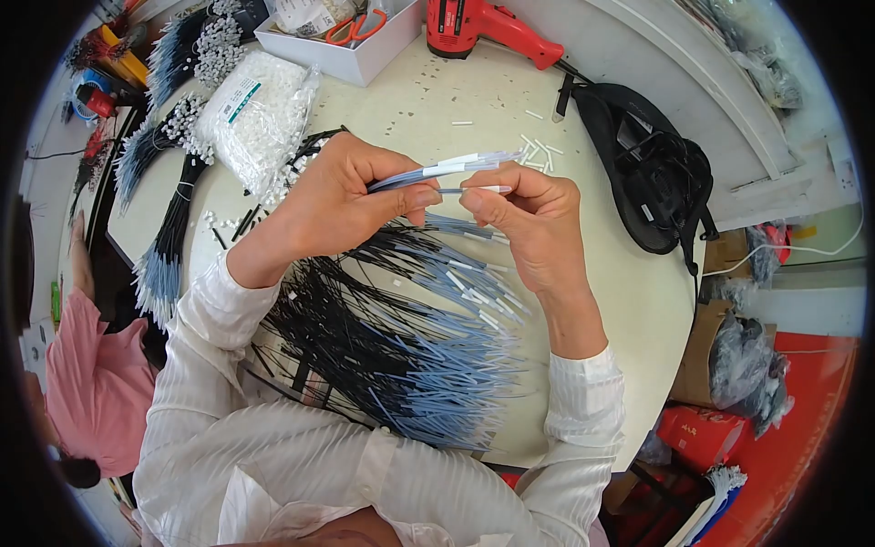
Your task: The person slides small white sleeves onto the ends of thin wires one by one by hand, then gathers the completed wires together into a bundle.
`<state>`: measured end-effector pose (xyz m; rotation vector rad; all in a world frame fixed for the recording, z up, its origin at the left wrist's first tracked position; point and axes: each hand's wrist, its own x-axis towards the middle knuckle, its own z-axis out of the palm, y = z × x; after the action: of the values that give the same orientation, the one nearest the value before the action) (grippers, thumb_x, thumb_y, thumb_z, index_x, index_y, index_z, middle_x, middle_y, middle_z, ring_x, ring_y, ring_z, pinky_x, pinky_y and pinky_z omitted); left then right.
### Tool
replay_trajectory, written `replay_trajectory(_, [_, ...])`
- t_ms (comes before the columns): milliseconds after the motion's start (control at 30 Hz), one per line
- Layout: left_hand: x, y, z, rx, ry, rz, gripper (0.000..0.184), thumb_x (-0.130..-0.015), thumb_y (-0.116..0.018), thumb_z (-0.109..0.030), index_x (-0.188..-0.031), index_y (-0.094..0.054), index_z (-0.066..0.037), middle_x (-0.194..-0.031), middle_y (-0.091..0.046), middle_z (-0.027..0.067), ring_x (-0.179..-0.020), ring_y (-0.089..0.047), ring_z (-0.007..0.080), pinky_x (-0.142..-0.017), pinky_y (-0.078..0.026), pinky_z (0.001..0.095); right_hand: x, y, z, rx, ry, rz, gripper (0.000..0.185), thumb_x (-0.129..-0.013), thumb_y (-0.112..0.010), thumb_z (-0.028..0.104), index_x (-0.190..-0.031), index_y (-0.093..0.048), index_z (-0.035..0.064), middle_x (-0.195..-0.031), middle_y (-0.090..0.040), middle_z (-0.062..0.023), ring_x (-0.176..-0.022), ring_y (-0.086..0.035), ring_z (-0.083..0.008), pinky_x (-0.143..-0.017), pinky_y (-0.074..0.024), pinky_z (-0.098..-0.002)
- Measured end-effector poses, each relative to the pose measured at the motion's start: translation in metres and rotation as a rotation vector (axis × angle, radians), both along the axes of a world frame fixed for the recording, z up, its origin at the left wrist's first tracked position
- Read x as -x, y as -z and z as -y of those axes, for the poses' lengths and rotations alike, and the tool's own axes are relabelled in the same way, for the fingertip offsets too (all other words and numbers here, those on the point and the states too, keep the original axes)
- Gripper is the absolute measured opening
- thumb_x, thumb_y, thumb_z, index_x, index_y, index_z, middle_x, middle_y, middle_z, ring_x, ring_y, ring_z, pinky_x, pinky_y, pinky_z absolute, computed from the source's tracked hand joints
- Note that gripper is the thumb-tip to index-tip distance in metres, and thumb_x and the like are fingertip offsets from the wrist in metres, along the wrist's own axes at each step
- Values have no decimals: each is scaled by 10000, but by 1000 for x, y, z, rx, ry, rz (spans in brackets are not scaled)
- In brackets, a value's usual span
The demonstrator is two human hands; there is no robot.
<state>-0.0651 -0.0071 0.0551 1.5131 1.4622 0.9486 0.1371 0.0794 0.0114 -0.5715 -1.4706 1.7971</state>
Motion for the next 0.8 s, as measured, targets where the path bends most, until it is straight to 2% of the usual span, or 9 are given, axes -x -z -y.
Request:
replay_trajectory(233, [-2,8,-2,9,-7,19,136,-884,-695,-115,-835,-737,5,-663,-671,-13,-582,-481,13,-505,-364,214,2,-2,3,-40,16,52,120,-811,-763,-1,-927,-737,-7,-835,-679,-21,-727,-593,-67,-640,-457,-205])
replay_trajectory(500, [-2,10,-3,17,-12,26,148,-885,-688,-132,-828,-741,-7,-644,-653,-26,-559,-452,10,-489,-334,216,4,-2,5,-113,59,126,134,-809,-767,5,-941,-741,-1,-810,-696,-25,-703,-590,-61,-631,-459,-203])
replay_trajectory(600, [-5,5,-2,-2,-4,-19,207,-871,-661,-136,-729,-706,7,-533,-557,20,-495,-444,68,-472,-360,279,5,-1,5,-123,63,115,138,-809,-767,7,-945,-743,0,-814,-700,-30,-704,-594,-63,-638,-465,-204])
replay_trajectory(700, [0,5,-3,15,32,-1,143,-888,-685,-138,-860,-747,-12,-639,-637,-35,-557,-433,9,-485,-319,218,4,-3,4,-119,44,118,148,-814,-762,6,-960,-743,4,-811,-698,-28,-721,-599,-66,-641,-469,-205])
replay_trajectory(800, [3,6,-4,2,35,46,153,-888,-689,-148,-856,-744,-9,-642,-638,-37,-567,-442,11,-493,-325,217,3,-7,4,-137,47,121,161,-812,-768,31,-968,-738,2,-807,-695,-21,-719,-593,-58,-647,-470,-209])
